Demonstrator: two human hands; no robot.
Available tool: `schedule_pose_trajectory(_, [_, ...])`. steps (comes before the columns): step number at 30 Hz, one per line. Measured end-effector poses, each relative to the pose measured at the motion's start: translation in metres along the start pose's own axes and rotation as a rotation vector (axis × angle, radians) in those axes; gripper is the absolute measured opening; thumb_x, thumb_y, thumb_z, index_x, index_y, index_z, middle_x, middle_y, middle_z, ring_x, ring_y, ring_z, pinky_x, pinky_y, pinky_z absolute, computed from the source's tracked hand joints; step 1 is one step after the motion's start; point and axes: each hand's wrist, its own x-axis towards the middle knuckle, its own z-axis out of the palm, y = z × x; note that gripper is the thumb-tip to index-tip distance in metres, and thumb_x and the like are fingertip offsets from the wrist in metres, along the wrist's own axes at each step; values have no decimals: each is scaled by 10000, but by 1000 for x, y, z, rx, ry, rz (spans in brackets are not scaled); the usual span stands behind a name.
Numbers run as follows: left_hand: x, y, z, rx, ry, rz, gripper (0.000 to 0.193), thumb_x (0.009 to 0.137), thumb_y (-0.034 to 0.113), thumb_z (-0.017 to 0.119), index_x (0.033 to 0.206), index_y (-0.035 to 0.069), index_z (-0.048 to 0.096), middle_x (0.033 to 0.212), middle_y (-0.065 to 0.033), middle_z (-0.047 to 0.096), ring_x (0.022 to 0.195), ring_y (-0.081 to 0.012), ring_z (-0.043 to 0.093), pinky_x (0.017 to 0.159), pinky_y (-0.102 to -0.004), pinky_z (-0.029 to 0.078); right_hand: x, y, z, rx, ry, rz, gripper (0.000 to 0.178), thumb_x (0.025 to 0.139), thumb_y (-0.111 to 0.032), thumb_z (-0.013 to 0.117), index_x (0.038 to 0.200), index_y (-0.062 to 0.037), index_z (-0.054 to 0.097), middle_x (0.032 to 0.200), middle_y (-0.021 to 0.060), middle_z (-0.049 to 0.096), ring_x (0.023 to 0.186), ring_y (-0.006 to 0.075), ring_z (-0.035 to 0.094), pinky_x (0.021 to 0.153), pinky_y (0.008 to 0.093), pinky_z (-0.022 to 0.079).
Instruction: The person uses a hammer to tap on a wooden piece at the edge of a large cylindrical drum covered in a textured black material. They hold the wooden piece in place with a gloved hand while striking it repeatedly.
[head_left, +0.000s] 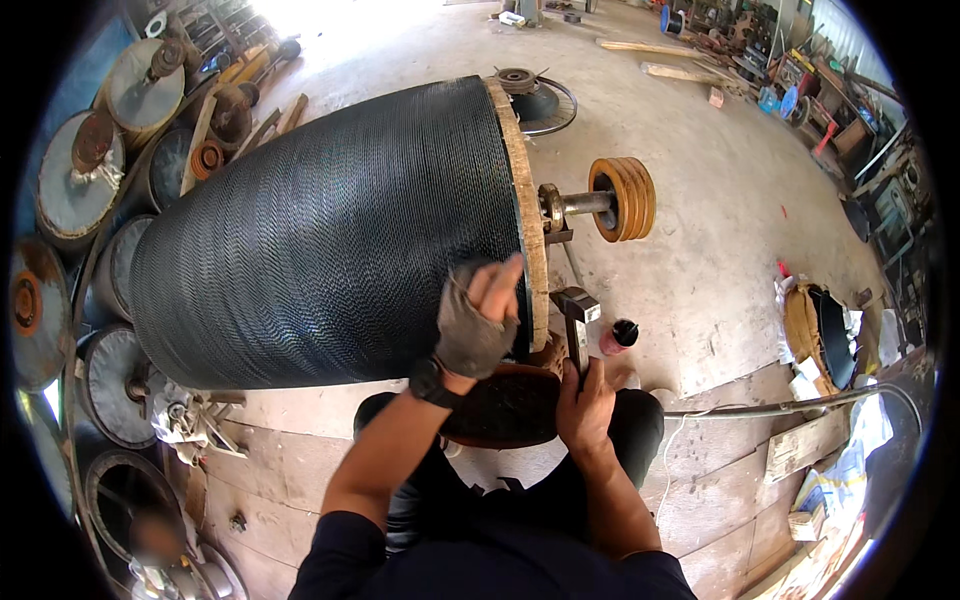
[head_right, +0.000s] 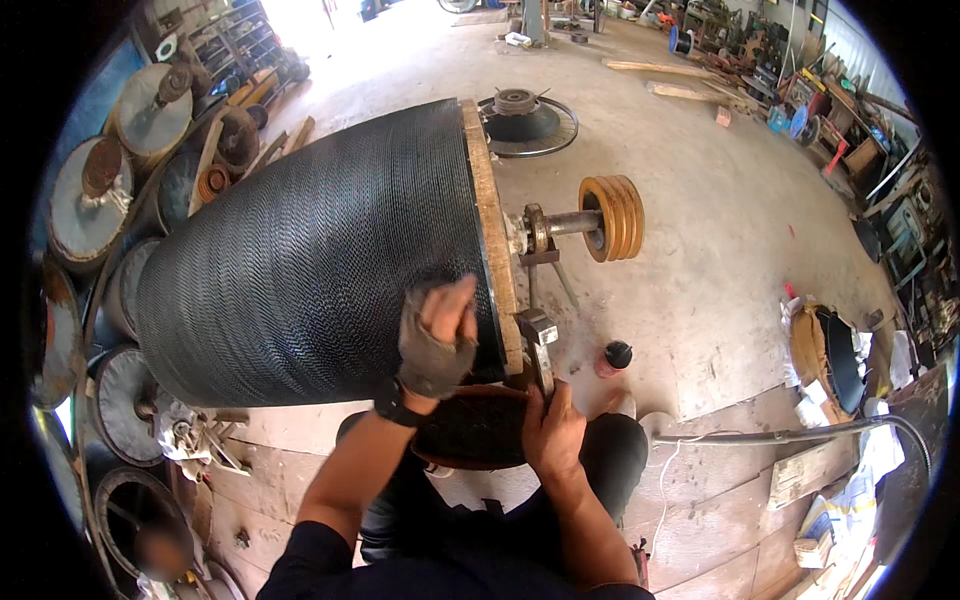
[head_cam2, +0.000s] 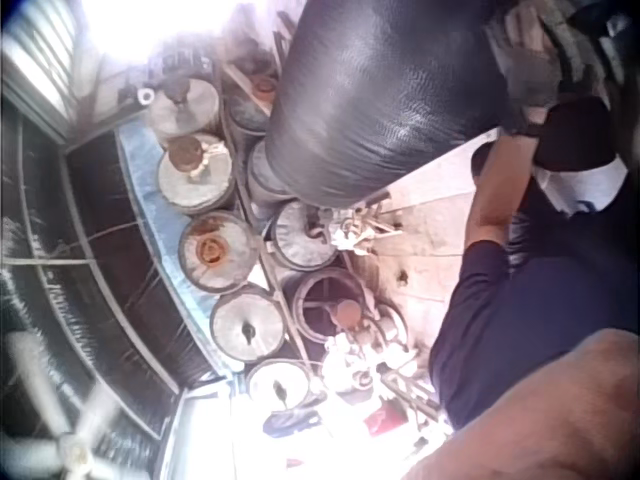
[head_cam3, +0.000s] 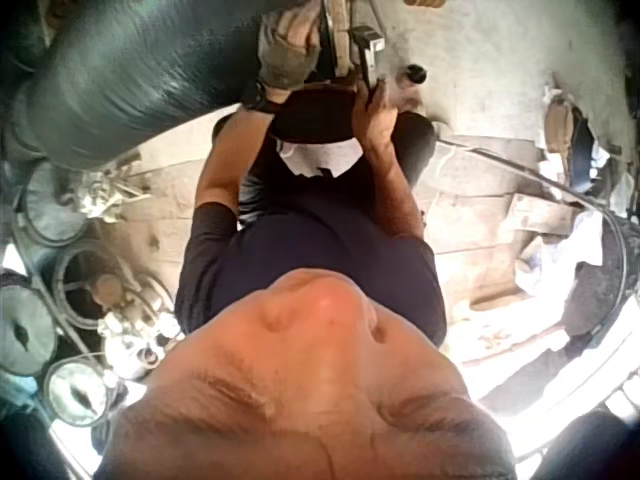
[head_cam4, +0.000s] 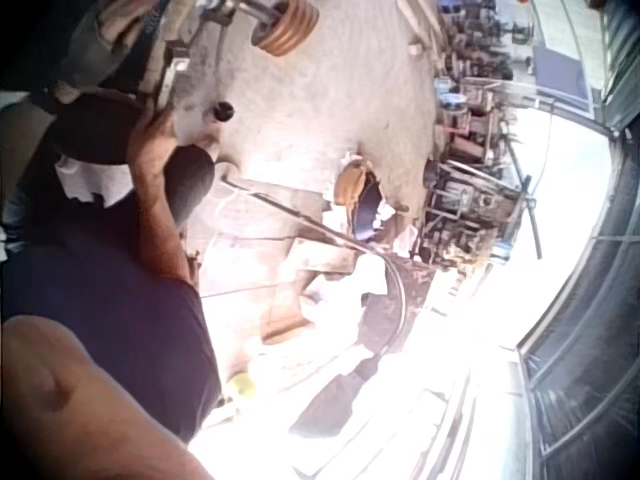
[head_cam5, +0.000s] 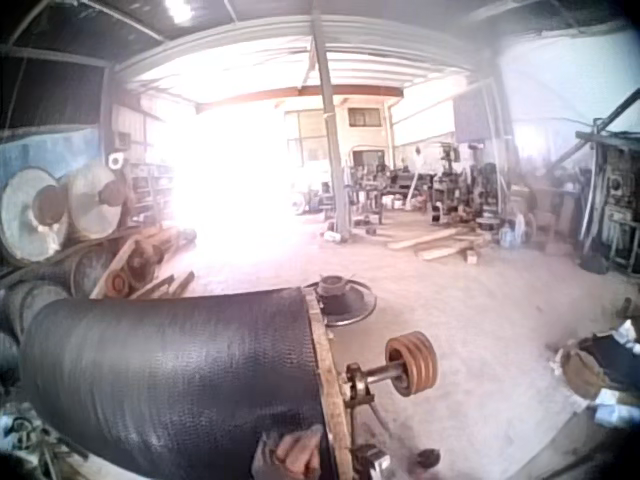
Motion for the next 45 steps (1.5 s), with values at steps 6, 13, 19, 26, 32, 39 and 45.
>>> schedule_pose_trajectory(6, [-17,9,11,-56,-114,-166,525,834,-67,635,1346,33,575,931,-113,670,869,-301,664,870,-427,517,4,-1,-5,27,-58,2,262,971,-129,654,1159,22,551,785,282,650,671,492,649,552,544,497])
schedule_pose_trajectory(13, [8,10,6,-148,-133,-260,541,826,-56,637,1354,29,557,880,-102,668,858,-293,656,821,-430,516,14,-6,-3,76,-92,41,244,993,-136,629,1159,27,553,822,270,670,719,481,664,608,522,515])
schedule_pose_trajectory(19, [21,13,22,13,-167,-260,680,766,-6,679,1401,17,438,894,-95,669,851,-324,615,835,-481,454,28,-20,-6,129,-89,27,186,1015,-143,597,1073,24,540,764,259,648,670,478,641,573,513,486])
schedule_pose_trajectory(26, [20,10,29,58,-108,-230,698,760,27,694,1400,-5,420,869,-83,637,829,-326,604,813,-483,460,41,-19,-4,4,-138,34,228,1014,-152,585,1115,36,508,706,267,633,622,502,618,538,531,482])
schedule_pose_trajectory(32, [19,15,33,66,-109,-304,743,768,55,709,1437,-49,405,1003,-133,629,926,-342,593,864,-480,465,43,-34,-8,55,-32,-7,236,1027,-141,555,1121,74,524,770,314,607,648,526,573,552,529,436])
schedule_pose_trajectory(39, [-51,42,-16,-126,-320,-151,517,865,152,670,1330,-39,551,1146,-176,613,1026,-363,601,909,-507,478,32,-11,-6,297,73,-24,232,1040,-167,524,1015,64,523,664,229,558,546,385,542,498,444,402])
schedule_pose_trajectory(45, [-157,62,-3,-57,-732,-95,229,849,171,678,1042,49,669,1019,-146,661,952,-329,650,855,-471,508,48,-14,4,131,-39,-46,227,1059,-158,463,1033,56,534,639,69,537,515,101,493,455,312,355])
